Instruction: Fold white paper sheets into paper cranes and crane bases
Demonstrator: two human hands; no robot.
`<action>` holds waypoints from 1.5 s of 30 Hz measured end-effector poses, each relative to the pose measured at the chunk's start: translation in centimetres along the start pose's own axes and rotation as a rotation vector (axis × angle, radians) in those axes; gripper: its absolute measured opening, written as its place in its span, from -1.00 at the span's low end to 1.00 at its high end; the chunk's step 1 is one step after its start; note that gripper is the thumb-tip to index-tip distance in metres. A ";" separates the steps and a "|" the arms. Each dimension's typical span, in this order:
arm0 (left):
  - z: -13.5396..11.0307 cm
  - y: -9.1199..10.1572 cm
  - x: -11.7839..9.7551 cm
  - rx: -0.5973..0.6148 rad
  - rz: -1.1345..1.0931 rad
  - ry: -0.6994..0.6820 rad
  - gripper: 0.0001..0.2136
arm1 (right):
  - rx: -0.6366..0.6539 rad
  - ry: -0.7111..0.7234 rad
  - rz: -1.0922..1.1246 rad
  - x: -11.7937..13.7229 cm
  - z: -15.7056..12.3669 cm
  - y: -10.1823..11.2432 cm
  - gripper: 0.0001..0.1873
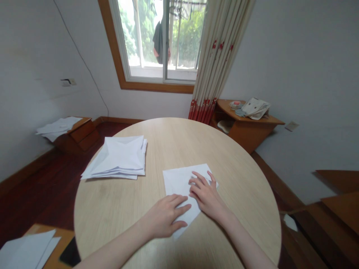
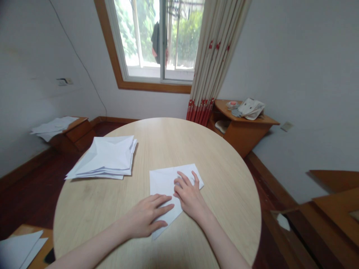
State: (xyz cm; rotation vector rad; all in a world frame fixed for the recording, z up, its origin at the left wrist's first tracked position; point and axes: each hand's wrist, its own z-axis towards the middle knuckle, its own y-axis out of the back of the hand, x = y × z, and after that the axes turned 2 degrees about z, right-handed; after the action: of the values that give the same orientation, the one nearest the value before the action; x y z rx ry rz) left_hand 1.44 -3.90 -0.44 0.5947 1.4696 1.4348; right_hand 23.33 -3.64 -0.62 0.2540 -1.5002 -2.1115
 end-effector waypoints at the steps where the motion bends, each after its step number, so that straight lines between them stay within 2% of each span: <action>1: 0.0 0.0 0.0 -0.006 0.000 -0.001 -0.56 | -0.014 0.012 -0.006 -0.1 0.0 -0.1 -0.88; 13: 0.3 -0.1 -0.1 0.003 0.120 0.003 -0.60 | -0.045 0.042 -0.067 -0.4 0.5 -0.8 -0.90; 24: 0.5 0.1 -0.3 0.003 0.108 0.001 -0.56 | -0.035 0.036 -0.084 -0.4 0.5 -0.9 -0.90; 32: 0.6 -0.3 -0.3 -0.050 0.122 0.014 -0.62 | -0.050 0.044 -0.090 -0.4 0.7 -0.8 -0.91; 36: 0.6 -0.8 0.3 -0.107 0.153 0.007 -0.67 | -0.072 0.064 -0.058 -0.4 0.6 -0.2 -0.65; 39: 0.5 -1.3 0.8 -0.128 0.186 0.060 -0.68 | -0.083 0.065 -0.034 -0.5 0.4 0.3 -0.57; 42: 0.5 -1.5 1.4 -0.175 0.197 0.119 -0.70 | -0.073 0.011 0.014 -0.6 0.2 0.6 -0.63; 45: 0.5 -1.4 1.7 -0.203 0.205 0.145 -0.71 | -0.009 -0.100 0.066 -0.6 -0.1 0.5 -0.82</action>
State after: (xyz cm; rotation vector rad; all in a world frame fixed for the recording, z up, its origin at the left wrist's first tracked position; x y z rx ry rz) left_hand 1.53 -2.47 -2.21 0.5349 1.3816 1.7962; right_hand 24.04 -3.55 -0.27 0.0959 -1.5333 -2.1058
